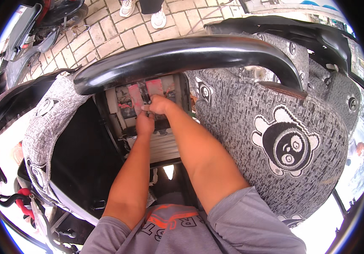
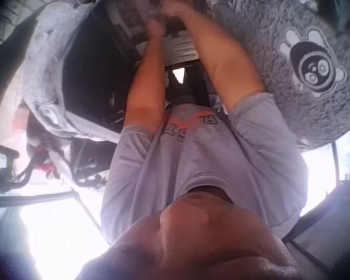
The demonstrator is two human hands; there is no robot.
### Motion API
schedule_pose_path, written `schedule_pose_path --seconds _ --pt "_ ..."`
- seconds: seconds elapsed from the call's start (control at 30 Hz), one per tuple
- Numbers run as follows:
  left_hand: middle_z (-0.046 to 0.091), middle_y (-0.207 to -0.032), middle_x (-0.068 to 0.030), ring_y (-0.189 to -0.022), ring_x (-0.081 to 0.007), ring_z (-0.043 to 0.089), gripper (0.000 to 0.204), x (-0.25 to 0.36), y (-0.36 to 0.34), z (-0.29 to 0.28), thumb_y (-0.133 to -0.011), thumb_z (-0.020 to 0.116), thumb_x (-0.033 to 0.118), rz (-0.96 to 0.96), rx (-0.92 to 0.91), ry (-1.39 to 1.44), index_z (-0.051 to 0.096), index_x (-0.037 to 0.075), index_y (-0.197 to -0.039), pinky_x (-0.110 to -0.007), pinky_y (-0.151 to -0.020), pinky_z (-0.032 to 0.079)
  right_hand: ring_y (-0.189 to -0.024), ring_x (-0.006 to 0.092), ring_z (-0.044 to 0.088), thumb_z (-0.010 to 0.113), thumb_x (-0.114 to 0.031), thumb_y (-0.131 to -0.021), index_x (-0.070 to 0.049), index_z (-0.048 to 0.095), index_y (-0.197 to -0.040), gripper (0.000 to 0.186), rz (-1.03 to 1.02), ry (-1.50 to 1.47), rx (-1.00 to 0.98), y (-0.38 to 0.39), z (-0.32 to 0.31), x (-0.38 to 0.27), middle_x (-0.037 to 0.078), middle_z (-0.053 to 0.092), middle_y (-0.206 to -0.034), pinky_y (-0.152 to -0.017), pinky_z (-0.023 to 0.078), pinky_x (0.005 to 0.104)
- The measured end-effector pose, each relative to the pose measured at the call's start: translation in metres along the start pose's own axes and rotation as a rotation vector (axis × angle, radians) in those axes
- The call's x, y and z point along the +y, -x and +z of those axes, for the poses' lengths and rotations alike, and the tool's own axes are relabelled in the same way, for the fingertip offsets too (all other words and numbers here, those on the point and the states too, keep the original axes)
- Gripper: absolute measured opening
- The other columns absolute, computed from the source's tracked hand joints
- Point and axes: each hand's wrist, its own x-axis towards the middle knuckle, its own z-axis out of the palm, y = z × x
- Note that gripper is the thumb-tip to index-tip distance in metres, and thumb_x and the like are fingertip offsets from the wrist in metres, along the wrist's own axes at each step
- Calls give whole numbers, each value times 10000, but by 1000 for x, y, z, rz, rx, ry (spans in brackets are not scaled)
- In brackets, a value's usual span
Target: The person opens the seat compartment of an electric scooter and uses a screwdriver to adjust internal wiring and components. They then place a red rectangular object inside the compartment and close the seat.
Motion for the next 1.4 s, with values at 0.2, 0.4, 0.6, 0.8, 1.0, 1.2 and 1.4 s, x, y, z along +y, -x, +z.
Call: schedule_pose_path --seconds 0.2,0.4,0.6,0.8,1.0,1.2,1.4 --pt "649 -961 -191 -949 -393 600 282 4 3 -9 -895 527 311 -34 -62 -189 537 99 -1081 -509 -784 461 -1029 356 594 654 -355 -809 44 554 -1109 509 -330 -208 586 18 2 -57 242 625 -1068 -898 444 403" --pt "635 -1038 -181 -990 -369 597 280 2 1 -5 -901 513 294 -39 -162 -224 509 105 -1107 -511 -805 450 -1023 441 559 512 -387 -885 38 459 -1158 508 -93 -23 637 18 8 -57 293 600 -1049 -887 428 482" --pt "619 -1091 -177 -1013 -376 587 307 -3 2 -3 -888 539 275 57 -195 -128 501 93 -1133 -492 -832 454 -973 450 578 497 -369 -895 64 460 -1089 476 -26 26 794 19 11 -51 313 602 -1000 -863 436 498" --pt "616 -1100 -180 -1006 -373 592 345 17 7 -9 -867 579 287 -24 -198 -249 513 68 -1126 -477 -836 466 -967 433 592 582 -293 -851 86 466 -1055 446 67 48 839 21 -2 -26 320 602 -991 -852 465 473" --pt "634 -1069 -154 -1005 -361 599 276 16 7 -8 -864 561 275 -71 -112 -239 564 85 -1064 -472 -849 464 -1068 426 547 607 -256 -828 74 486 -1143 472 177 -86 708 4 14 1 305 587 -1064 -925 425 428" --pt "656 -1046 -117 -1031 -325 600 289 3 -3 -14 -840 577 300 -112 -244 -358 620 106 -1050 -520 -955 378 -1090 396 550 596 -271 -836 56 467 -1147 469 144 69 505 -30 -3 -12 286 576 -1126 -932 430 433" --pt "661 -1024 -97 -1083 -286 558 244 -6 13 -38 -817 593 282 -112 -92 -416 676 109 -967 -497 -1003 331 -1103 389 549 591 -264 -841 63 472 -1148 463 153 173 424 -38 2 -37 277 569 -1156 -941 432 430"
